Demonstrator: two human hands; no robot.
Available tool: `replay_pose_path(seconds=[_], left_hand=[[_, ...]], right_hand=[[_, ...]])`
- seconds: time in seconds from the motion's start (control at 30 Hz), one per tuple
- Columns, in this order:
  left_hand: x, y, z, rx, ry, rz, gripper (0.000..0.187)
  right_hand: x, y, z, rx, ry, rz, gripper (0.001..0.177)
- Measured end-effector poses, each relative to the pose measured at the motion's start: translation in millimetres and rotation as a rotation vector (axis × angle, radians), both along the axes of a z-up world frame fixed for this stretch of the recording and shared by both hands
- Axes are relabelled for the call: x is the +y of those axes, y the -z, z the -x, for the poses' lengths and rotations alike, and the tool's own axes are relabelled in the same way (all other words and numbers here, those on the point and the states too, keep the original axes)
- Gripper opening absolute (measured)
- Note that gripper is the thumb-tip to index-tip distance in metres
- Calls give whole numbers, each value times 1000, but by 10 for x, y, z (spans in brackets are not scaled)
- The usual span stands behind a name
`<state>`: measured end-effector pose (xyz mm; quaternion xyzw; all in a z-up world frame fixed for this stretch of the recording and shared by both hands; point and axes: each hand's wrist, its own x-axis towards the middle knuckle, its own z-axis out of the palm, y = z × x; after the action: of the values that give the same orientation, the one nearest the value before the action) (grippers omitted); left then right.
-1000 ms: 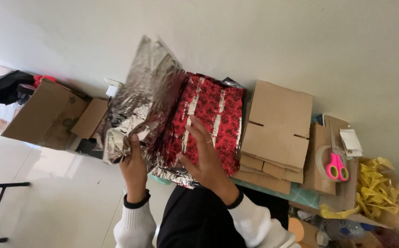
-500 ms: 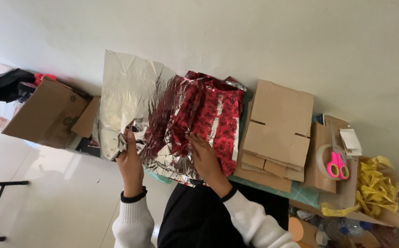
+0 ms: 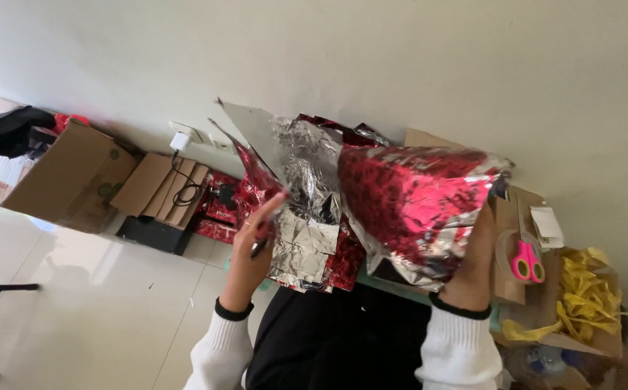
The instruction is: The person sorts through cardboard boxes and pieces of shiny red wrapping paper on a floor, moving the boxes around and smoothing out the paper by hand.
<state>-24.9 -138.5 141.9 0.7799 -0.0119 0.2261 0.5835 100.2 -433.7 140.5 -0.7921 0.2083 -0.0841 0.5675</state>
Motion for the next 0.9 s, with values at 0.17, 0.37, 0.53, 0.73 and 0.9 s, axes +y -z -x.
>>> replay_pose_path(seconds=[0.17, 0.37, 0.53, 0.73, 0.9], left_hand=[[-81, 289, -77, 197, 307, -343, 98], [-291, 567, -163, 341, 266, -568, 71], [-419, 684, -253, 452, 197, -617, 73], [-507, 809, -326, 586, 169, -471, 73], [-504, 793, -366, 687, 76, -613, 74]], right_hand=[[-147, -47, -54, -10, -49, 11, 42], [-402, -34, -48, -7, -77, 16, 39], [-572, 72, -74, -6, -110, 21, 36], [-970, 957, -81, -11, -184, 24, 32], [-1152, 1041, -8, -9, -241, 31, 29]])
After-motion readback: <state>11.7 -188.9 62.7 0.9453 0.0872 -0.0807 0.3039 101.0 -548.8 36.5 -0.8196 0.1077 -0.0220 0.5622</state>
